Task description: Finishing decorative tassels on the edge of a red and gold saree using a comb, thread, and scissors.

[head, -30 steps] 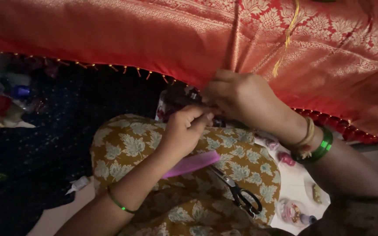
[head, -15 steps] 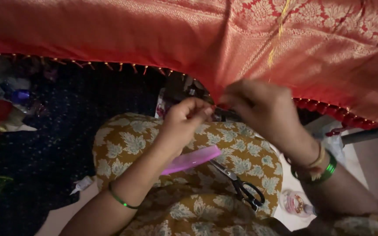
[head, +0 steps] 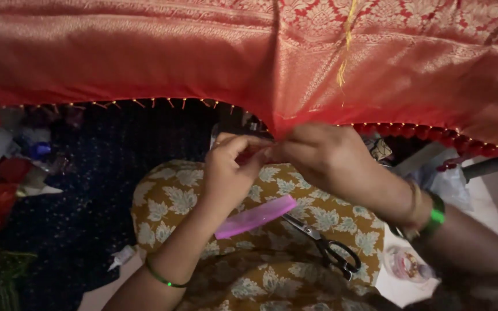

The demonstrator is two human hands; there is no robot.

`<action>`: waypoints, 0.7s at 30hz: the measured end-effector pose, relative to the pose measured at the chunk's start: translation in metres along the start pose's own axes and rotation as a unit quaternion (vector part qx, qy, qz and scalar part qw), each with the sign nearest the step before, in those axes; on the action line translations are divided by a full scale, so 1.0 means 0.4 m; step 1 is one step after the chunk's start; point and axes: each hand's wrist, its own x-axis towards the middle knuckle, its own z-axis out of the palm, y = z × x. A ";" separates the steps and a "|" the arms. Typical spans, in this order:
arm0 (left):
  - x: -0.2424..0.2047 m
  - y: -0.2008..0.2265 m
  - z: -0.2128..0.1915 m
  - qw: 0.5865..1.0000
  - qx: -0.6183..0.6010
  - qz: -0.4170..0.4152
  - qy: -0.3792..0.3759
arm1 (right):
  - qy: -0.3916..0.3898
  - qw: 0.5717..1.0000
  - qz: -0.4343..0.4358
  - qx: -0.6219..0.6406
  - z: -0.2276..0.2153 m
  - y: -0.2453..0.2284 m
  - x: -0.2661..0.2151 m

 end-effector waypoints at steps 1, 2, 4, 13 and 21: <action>-0.001 0.004 -0.001 1.000 0.003 0.002 -0.005 | 0.004 1.000 0.004 -0.001 0.007 0.010 0.027; 0.000 0.009 -0.003 0.998 0.047 0.040 0.009 | -0.003 1.000 0.000 0.002 0.013 0.022 0.056; -0.002 0.020 -0.011 0.992 0.094 0.080 0.026 | -0.007 1.000 -0.008 0.005 0.033 0.044 0.098; 0.011 0.001 0.008 0.947 0.274 0.166 0.029 | -0.021 0.998 0.045 0.038 0.027 0.050 0.061; 0.000 -0.122 0.038 0.929 -0.329 -0.140 -0.095 | 0.030 0.972 0.171 0.160 0.067 0.051 -0.108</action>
